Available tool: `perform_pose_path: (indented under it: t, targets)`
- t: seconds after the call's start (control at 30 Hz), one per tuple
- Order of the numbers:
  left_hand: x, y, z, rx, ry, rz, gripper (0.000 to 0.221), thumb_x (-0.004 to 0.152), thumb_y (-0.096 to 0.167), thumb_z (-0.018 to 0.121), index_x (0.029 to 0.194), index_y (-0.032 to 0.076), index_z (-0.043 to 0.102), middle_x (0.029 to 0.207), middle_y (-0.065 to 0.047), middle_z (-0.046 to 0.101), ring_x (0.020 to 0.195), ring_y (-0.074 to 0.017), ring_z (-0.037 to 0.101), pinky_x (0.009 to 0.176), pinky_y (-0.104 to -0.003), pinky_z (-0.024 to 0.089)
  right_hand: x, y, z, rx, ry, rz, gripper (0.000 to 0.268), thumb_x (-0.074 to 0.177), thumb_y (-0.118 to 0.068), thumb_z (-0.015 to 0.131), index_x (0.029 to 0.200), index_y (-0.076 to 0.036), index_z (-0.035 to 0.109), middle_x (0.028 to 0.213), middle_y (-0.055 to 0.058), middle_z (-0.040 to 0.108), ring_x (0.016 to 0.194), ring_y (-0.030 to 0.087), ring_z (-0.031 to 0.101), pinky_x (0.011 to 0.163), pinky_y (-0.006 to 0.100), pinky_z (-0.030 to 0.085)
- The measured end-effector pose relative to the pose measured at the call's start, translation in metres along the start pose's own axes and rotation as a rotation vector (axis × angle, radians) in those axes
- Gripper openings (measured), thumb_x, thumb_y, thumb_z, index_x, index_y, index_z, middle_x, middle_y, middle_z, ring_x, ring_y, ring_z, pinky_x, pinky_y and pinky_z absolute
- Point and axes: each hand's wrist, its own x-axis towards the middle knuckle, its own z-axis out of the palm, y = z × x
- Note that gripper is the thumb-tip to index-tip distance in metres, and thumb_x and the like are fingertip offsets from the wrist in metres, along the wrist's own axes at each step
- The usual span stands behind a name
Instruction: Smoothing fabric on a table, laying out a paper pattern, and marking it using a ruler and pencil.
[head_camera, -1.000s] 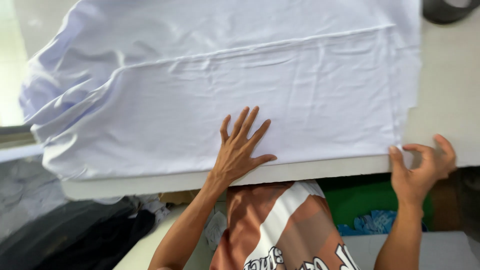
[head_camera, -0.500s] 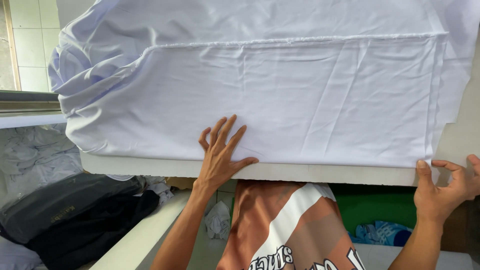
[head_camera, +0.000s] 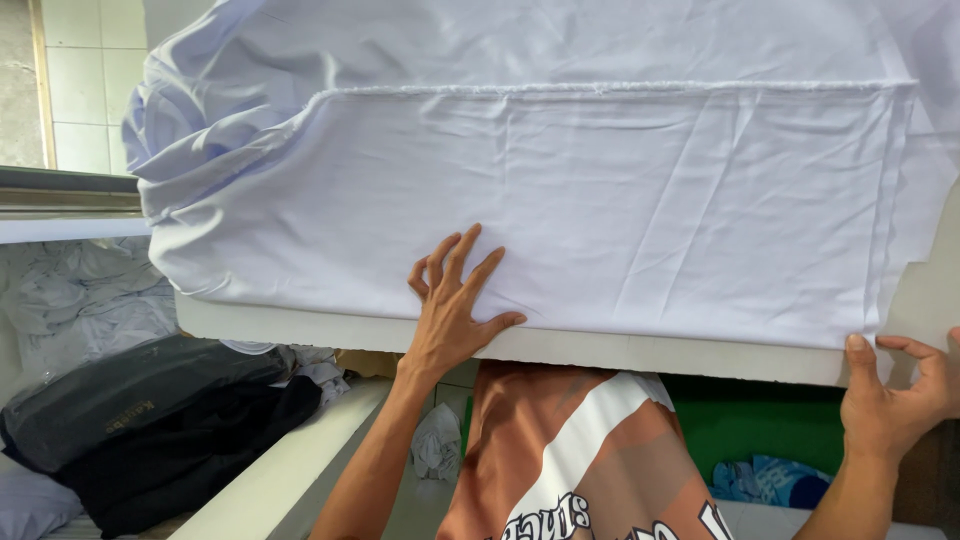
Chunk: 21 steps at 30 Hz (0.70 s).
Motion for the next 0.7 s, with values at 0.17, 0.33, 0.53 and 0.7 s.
perform_pose_path:
  t: [0.17,0.33,0.53,0.7]
  targets:
    - [0.000,-0.001,-0.003,0.011,0.031,0.037,0.066,0.091,0.064,0.064,0.142,0.023,0.057,0.165,-0.008,0.031,0.149,-0.0313,0.030,0.112,-0.053,0.017,0.001,-0.001,0.000,-0.018,0.006,-0.034,0.041,0.117,-0.023,0.084,0.116,0.015,0.069,0.166,0.038,0.046,0.154,0.050,0.044,0.122,0.067,0.033]
    - [-0.001,0.002,-0.005,0.003,0.094,0.056,0.053,0.091,0.052,0.074,0.135,0.024,0.060,0.162,-0.007,0.037,0.146,-0.0308,0.037,0.111,-0.054,0.018,0.002,-0.011,-0.006,0.025,-0.001,0.026,0.021,0.117,-0.005,0.078,0.116,0.014,0.069,0.167,0.032,0.044,0.155,0.046,0.040,0.124,0.066,0.034]
    - [0.008,0.047,-0.013,-0.118,0.333,0.214,0.022,0.094,0.025,0.077,0.113,0.018,0.070,0.137,-0.005,0.063,0.125,-0.0275,0.059,0.104,-0.046,0.034,0.004,0.008,-0.007,-0.238,0.297,-0.108,0.010,0.117,0.006,0.080,0.118,0.016,0.078,0.139,0.032,0.066,0.134,0.048,0.058,0.120,0.056,0.043]
    - [-0.001,0.124,0.018,-0.629,-0.323,-0.209,0.007,0.081,0.021,0.081,0.079,0.020,0.074,0.071,0.009,0.065,0.065,-0.0056,0.060,0.065,-0.021,0.048,0.027,-0.043,-0.004,-0.087,0.270,-0.021,0.038,0.113,-0.031,0.062,0.113,0.006,0.073,0.126,0.024,0.065,0.126,0.039,0.057,0.109,0.055,0.046]
